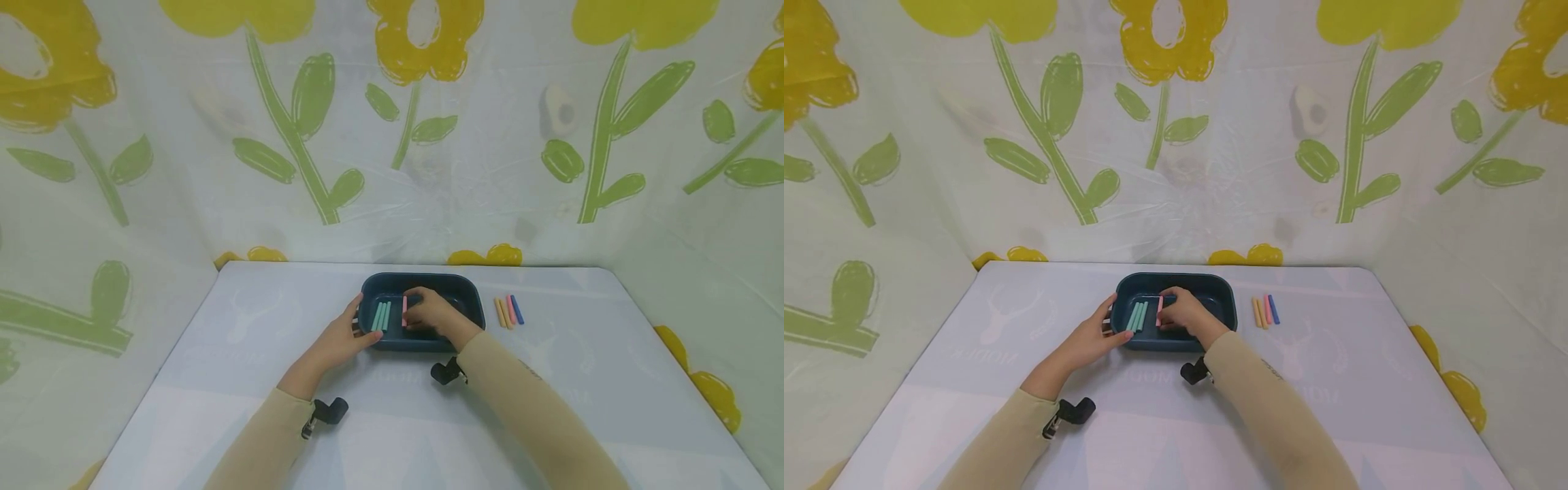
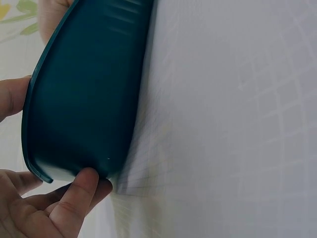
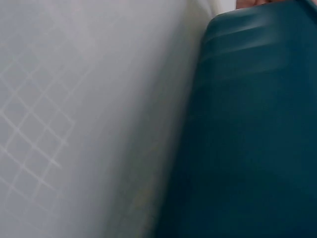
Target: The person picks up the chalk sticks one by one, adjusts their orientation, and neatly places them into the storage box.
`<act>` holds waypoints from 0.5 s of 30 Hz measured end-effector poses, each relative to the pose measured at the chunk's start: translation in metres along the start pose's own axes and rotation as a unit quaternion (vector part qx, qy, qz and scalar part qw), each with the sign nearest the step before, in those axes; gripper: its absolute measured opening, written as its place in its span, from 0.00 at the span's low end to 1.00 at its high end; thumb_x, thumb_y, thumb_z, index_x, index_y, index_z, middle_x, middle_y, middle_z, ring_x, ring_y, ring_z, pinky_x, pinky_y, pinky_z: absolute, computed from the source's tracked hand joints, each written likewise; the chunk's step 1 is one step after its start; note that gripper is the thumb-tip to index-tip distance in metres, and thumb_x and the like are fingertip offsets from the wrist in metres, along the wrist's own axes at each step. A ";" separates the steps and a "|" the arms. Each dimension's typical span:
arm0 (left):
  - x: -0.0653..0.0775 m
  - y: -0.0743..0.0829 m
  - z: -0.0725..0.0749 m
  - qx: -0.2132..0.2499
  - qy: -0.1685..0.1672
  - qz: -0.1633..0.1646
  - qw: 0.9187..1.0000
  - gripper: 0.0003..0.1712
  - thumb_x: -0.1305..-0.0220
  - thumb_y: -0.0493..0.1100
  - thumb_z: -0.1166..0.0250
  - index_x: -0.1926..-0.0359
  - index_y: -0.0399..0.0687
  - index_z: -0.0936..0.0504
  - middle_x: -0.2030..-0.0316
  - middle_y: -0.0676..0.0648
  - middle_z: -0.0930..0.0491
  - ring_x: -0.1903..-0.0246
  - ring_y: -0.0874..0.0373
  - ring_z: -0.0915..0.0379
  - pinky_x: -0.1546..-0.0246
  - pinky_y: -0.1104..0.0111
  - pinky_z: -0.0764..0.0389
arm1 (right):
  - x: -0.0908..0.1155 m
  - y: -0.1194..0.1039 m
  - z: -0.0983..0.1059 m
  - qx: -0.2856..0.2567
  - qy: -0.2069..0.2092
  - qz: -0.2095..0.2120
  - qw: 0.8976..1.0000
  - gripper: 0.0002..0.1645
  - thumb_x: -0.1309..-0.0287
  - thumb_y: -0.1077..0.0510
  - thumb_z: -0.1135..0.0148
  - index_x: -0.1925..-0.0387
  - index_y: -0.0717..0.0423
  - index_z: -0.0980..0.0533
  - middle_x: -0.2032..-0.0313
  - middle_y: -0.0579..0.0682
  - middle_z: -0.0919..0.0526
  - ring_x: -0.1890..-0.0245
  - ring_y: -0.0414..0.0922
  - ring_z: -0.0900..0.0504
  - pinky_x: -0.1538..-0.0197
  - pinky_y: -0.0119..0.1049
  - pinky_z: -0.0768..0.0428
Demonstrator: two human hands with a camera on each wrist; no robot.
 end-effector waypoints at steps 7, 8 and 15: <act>0.000 0.000 0.000 -0.002 0.001 -0.001 1.000 0.58 0.38 0.61 0.31 0.19 0.52 0.57 0.27 0.37 0.40 0.33 0.42 0.33 0.36 0.47 0.30 | -0.004 0.005 -0.004 0.020 0.009 -0.013 1.000 0.37 0.41 0.69 0.33 0.31 0.58 0.33 0.63 0.59 0.17 0.70 0.46 0.15 0.63 0.37 0.14; 0.000 0.000 0.000 -0.001 0.002 -0.001 1.000 0.58 0.38 0.61 0.31 0.19 0.52 0.57 0.27 0.37 0.40 0.33 0.42 0.33 0.36 0.47 0.30 | -0.004 0.005 -0.005 0.019 0.008 -0.011 1.000 0.37 0.42 0.69 0.33 0.31 0.58 0.33 0.64 0.59 0.17 0.70 0.46 0.15 0.63 0.37 0.14; 0.000 0.001 0.001 -0.001 0.004 -0.004 1.000 0.58 0.38 0.61 0.31 0.19 0.52 0.57 0.26 0.37 0.40 0.33 0.42 0.33 0.35 0.48 0.30 | -0.003 0.004 -0.006 0.034 0.012 -0.001 0.999 0.37 0.41 0.68 0.33 0.31 0.58 0.33 0.66 0.58 0.16 0.71 0.45 0.15 0.64 0.36 0.14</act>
Point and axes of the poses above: each hand's wrist, its own x-axis away from the middle knuckle, its own z-axis out of the back of the hand, y = z × x, the point moved 4 cm from there along -x, towards the middle knuckle
